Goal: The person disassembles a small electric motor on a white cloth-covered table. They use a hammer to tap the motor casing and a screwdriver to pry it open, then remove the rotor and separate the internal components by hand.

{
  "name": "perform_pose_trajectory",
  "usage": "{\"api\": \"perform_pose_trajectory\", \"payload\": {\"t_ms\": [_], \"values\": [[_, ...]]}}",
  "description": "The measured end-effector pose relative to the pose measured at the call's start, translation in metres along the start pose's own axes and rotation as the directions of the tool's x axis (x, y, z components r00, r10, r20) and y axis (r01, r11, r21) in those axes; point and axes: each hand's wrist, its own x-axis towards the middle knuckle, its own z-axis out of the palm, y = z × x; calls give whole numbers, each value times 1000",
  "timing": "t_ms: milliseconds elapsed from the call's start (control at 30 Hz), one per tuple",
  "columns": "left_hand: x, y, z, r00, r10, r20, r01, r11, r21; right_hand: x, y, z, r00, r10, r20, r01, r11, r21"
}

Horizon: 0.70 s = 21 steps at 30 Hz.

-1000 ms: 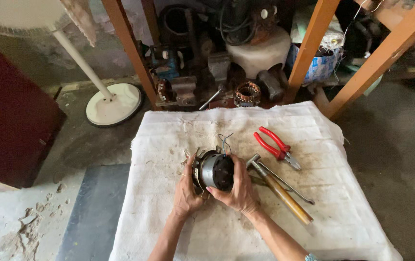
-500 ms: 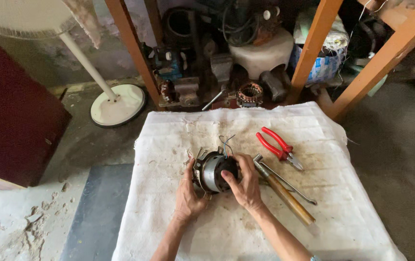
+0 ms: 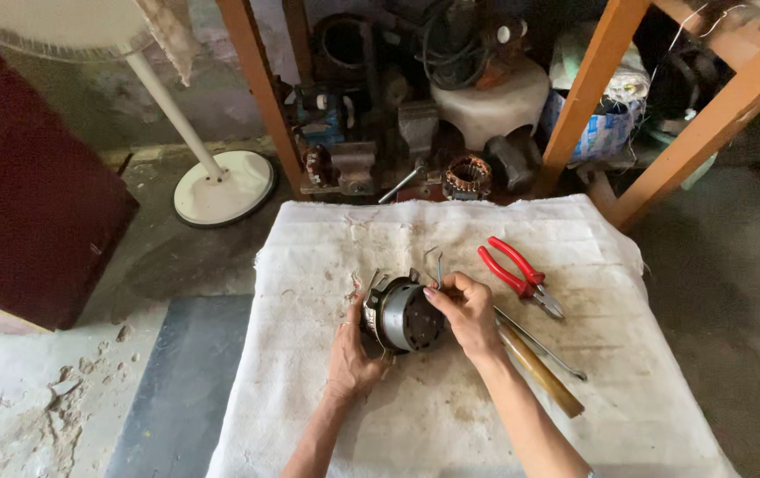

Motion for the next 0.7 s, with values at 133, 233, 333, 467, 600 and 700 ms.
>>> {"api": "perform_pose_trajectory", "payload": {"t_ms": [133, 233, 333, 467, 600, 700], "values": [[-1, -22, 9, 1000, -19, 5, 19, 1000, 1, 4, 8, -9, 996, 31, 85, -47, 980, 193], [1, -40, 7, 999, 15, 47, -10, 995, -103, -2, 6, -11, 996, 53, 77, -65, 983, 169], [3, -46, 0, 987, -56, 152, 94, 963, -251, -12, -3, -22, 999, 35, 12, -31, 970, -241], [-1, -29, -5, 958, -136, 252, 269, 732, -626, -21, -13, -45, 971, -240, 11, 181, 702, -689], [-7, 0, 1, 949, -272, 162, 303, 637, -709, -36, -12, -54, 983, -184, 29, 102, 406, -908], [-1, 22, 13, 909, -410, 81, 379, 727, -573, -46, -1, -46, 985, -171, 25, 76, 301, -951]]}}
